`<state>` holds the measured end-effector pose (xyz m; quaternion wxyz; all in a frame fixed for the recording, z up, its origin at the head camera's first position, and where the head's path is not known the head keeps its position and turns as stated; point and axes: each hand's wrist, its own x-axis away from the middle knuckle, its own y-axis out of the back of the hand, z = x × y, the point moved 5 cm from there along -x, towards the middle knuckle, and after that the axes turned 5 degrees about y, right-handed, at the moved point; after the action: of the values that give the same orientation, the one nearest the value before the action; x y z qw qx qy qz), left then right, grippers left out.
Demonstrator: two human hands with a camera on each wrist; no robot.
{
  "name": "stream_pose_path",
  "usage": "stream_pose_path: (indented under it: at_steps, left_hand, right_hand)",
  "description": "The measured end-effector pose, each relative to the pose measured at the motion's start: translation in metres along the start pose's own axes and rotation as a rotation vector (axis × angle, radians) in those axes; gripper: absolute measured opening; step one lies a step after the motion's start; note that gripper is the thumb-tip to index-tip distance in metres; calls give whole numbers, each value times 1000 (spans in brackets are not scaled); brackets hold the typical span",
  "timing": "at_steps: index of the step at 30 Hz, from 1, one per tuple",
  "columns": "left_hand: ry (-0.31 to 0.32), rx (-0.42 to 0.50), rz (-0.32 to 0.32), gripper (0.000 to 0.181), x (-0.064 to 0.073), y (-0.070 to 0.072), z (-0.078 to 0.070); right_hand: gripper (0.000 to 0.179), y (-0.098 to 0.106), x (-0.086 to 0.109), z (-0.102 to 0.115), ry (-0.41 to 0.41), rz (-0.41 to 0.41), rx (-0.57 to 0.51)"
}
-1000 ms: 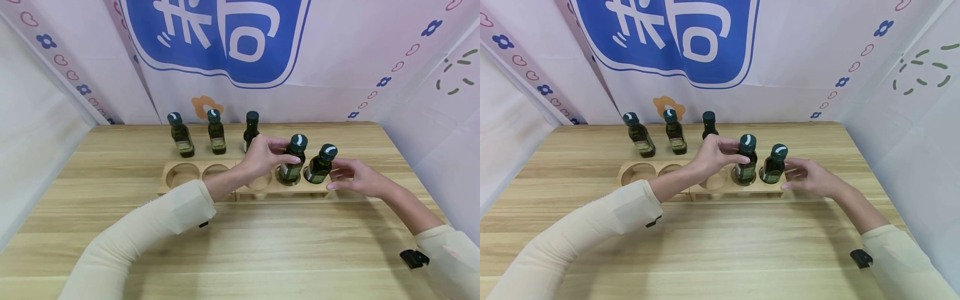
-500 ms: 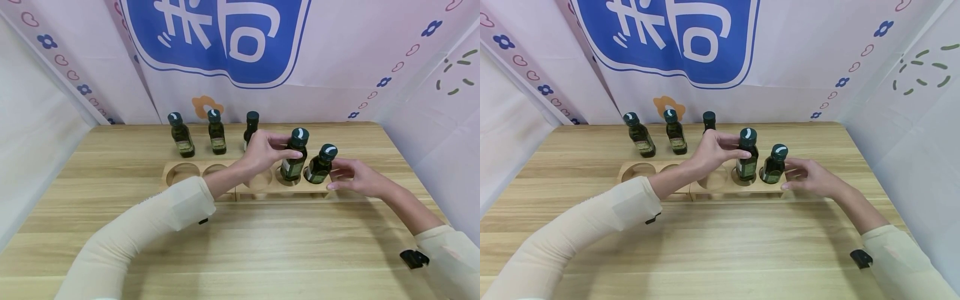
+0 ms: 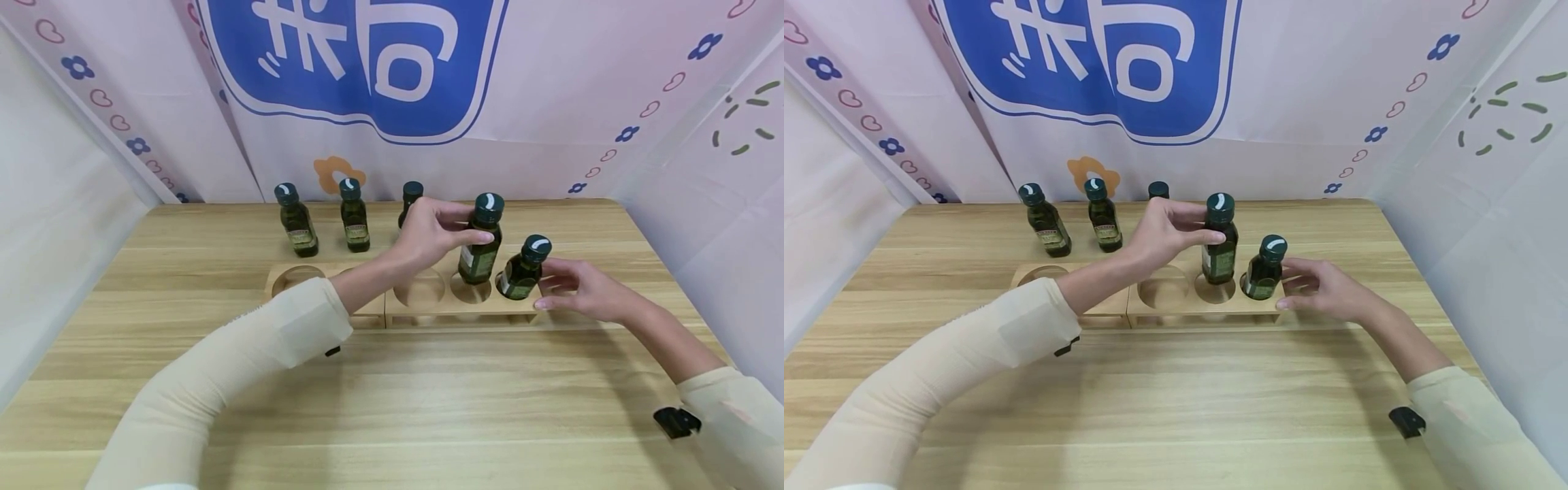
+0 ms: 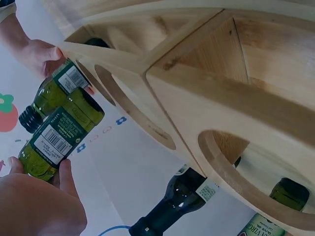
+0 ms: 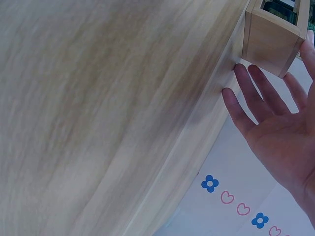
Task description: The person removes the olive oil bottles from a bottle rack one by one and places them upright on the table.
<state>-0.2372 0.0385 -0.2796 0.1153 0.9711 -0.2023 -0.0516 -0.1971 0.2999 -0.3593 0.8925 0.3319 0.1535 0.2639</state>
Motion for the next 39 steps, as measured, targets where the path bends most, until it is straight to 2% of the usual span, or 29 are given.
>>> stream_pose_path:
  at_steps: [4, 15, 32, 39]
  left_hand:
    - [-4, -4, -16, 44, -4, 3, -1]
    - [50, 14, -55, 45, -16, 10, 4]
    - [35, 32, -64, 40, -25, 13, 9]
    - [27, 51, -90, 41, -30, 17, 12]
  right_hand:
    - [50, 0, 0, 0, -7, 1, -4]
    - [50, 0, 0, -1, -17, 0, -16]
    - [50, 0, 0, -1, -16, 2, -14]
    - [51, -1, 0, 0, -8, 0, -14]
